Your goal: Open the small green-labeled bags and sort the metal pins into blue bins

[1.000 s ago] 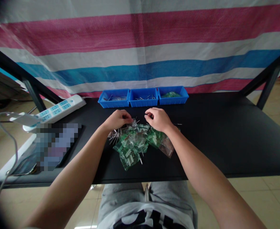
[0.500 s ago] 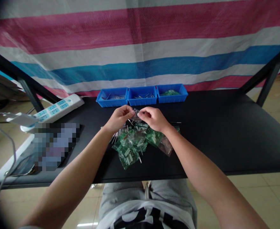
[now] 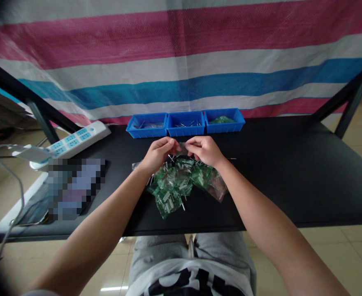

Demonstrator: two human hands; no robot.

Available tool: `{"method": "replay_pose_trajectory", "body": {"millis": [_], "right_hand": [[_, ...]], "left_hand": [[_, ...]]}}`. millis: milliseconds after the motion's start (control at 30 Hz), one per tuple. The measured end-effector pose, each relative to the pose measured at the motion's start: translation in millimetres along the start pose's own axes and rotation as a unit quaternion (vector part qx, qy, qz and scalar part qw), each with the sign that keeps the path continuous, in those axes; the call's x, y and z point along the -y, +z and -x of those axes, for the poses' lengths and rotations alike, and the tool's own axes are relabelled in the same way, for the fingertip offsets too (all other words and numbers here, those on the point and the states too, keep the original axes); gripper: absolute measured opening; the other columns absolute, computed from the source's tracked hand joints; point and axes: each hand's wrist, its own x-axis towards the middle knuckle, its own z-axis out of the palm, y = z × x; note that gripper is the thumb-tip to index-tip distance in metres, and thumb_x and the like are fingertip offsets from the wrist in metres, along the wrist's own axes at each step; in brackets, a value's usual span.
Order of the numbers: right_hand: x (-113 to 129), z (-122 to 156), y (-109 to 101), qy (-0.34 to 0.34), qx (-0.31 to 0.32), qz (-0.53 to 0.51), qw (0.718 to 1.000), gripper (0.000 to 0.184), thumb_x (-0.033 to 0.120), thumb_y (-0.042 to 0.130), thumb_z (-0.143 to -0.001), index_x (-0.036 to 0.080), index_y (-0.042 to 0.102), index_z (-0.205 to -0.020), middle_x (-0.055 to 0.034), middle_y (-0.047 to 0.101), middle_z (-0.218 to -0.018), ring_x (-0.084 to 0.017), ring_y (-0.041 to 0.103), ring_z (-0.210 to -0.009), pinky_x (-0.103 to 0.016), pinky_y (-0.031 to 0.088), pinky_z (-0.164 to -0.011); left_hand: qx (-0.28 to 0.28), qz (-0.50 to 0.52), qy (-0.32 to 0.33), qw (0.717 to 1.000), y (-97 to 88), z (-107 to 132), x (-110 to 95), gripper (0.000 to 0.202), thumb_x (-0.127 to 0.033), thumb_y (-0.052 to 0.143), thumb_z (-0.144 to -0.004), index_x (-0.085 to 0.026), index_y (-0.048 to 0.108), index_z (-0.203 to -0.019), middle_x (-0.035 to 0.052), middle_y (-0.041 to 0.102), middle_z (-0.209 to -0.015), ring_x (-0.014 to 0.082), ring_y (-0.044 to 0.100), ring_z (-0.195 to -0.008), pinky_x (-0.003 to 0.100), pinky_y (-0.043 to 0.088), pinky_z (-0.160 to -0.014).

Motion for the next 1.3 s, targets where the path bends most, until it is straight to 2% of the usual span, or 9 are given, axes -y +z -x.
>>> {"method": "replay_pose_trajectory", "body": {"millis": [133, 233, 333, 533, 700, 833, 900, 1133, 1300], "right_hand": [[-3.5, -0.1, -1.9, -0.016, 0.018, -0.096, 0.995, 0.029, 0.04, 0.068, -0.068, 0.015, 0.068, -0.082, -0.0036, 0.068, -0.067, -0.014, 0.06, -0.052, -0.023, 0.039, -0.042], [-5.1, 1.0, -1.6, -0.039, -0.002, -0.13, 0.991, 0.033, 0.049, 0.062, -0.074, 0.016, 0.066, -0.077, -0.0032, 0.064, -0.063, -0.015, 0.061, -0.053, -0.023, 0.039, -0.042], [-4.9, 2.5, 0.6, -0.058, -0.046, -0.078, 0.994, 0.025, 0.04, 0.071, -0.07, 0.016, 0.062, -0.072, 0.0006, 0.06, -0.056, -0.011, 0.054, -0.046, -0.023, 0.038, -0.042], [-6.3, 1.9, 5.3, -0.084, -0.031, -0.067, 0.994, 0.027, 0.027, 0.073, -0.066, 0.018, 0.059, -0.089, 0.0019, 0.062, -0.068, -0.011, 0.057, -0.057, -0.026, 0.046, -0.055], [-10.7, -0.7, 5.7, -0.078, -0.057, -0.06, 0.994, 0.049, 0.024, 0.072, -0.066, 0.021, 0.054, -0.111, 0.0027, 0.064, -0.071, -0.013, 0.059, -0.061, -0.026, 0.047, -0.059], [-12.0, -1.5, 3.9, -0.094, -0.06, 0.002, 0.994, 0.015, 0.026, 0.07, -0.07, 0.018, 0.064, -0.08, -0.0022, 0.067, -0.073, -0.016, 0.061, -0.067, -0.029, 0.048, -0.063], [-11.8, -1.4, 2.8, -0.126, -0.058, 0.022, 0.99, 0.009, 0.025, 0.069, -0.072, 0.017, 0.064, -0.07, -0.0048, 0.069, -0.079, -0.018, 0.064, -0.075, -0.031, 0.048, -0.067], [-10.7, -0.7, 0.9, -0.173, -0.049, 0.008, 0.984, 0.005, 0.022, 0.069, -0.073, 0.019, 0.067, -0.07, -0.0068, 0.071, -0.096, -0.021, 0.065, -0.093, -0.032, 0.05, -0.075], [-7.3, 0.2, 3.5, -0.117, -0.063, -0.001, 0.991, 0.015, 0.031, 0.072, -0.072, 0.017, 0.068, -0.075, -0.0053, 0.07, -0.082, -0.018, 0.064, -0.076, -0.03, 0.049, -0.065]], "left_hand": [[-0.051, -0.009, -0.008, 0.999, 0.7, -1.7, 1.8, 0.032, -0.044, 0.072, -0.072, -0.014, 0.064, -0.08, 0.0006, 0.066, -0.072, 0.0081, 0.051, -0.058, 0.023, 0.041, -0.06], [-0.068, -0.018, -0.014, 0.997, 1.3, -1.9, 0.7, 0.033, -0.041, 0.075, -0.068, -0.014, 0.065, -0.084, 0.0004, 0.067, -0.074, 0.0087, 0.053, -0.06, 0.023, 0.042, -0.06], [-0.028, -0.016, -0.026, 0.999, 2.1, -0.2, -1.2, 0.041, -0.041, 0.077, -0.067, -0.014, 0.066, -0.095, 0.001, 0.068, -0.075, 0.01, 0.056, -0.063, 0.024, 0.044, -0.062], [0.058, 0.02, -0.006, 0.998, 1.7, 2.3, 4.2, 0.052, -0.037, 0.08, -0.067, -0.013, 0.062, -0.111, 0.0, 0.067, -0.07, 0.0105, 0.06, -0.063, 0.022, 0.044, -0.06], [0.059, 0.042, 0.01, 0.997, -0.6, -0.1, 11.3, 0.04, -0.032, 0.08, -0.068, -0.015, 0.064, -0.1, 0.005, 0.073, -0.084, 0.0149, 0.067, -0.076, 0.026, 0.05, -0.07], [0.04, -0.017, 0.047, 0.998, -2.2, -0.3, 11.9, 0.025, -0.029, 0.077, -0.071, -0.014, 0.069, -0.089, 0.0059, 0.073, -0.084, 0.0159, 0.067, -0.078, 0.03, 0.051, -0.075], [0.024, -0.054, 0.079, 0.995, -3.5, 0.2, 10.7, 0.015, -0.028, 0.076, -0.071, -0.015, 0.071, -0.077, 0.0085, 0.072, -0.095, 0.0176, 0.066, -0.085, 0.032, 0.052, -0.08], [0.005, -0.122, 0.149, 0.981, -8.5, 0.7, 5.9, 0.011, -0.026, 0.077, -0.07, -0.019, 0.073, -0.063, 0.0087, 0.064, -0.12, 0.0174, 0.062, -0.097, 0.035, 0.05, -0.093], [-0.012, -0.085, 0.126, 0.988, -4.4, 1.3, 6.3, 0.014, -0.028, 0.077, -0.07, -0.016, 0.071, -0.071, 0.0066, 0.068, -0.092, 0.014, 0.063, -0.081, 0.027, 0.051, -0.074]]}}
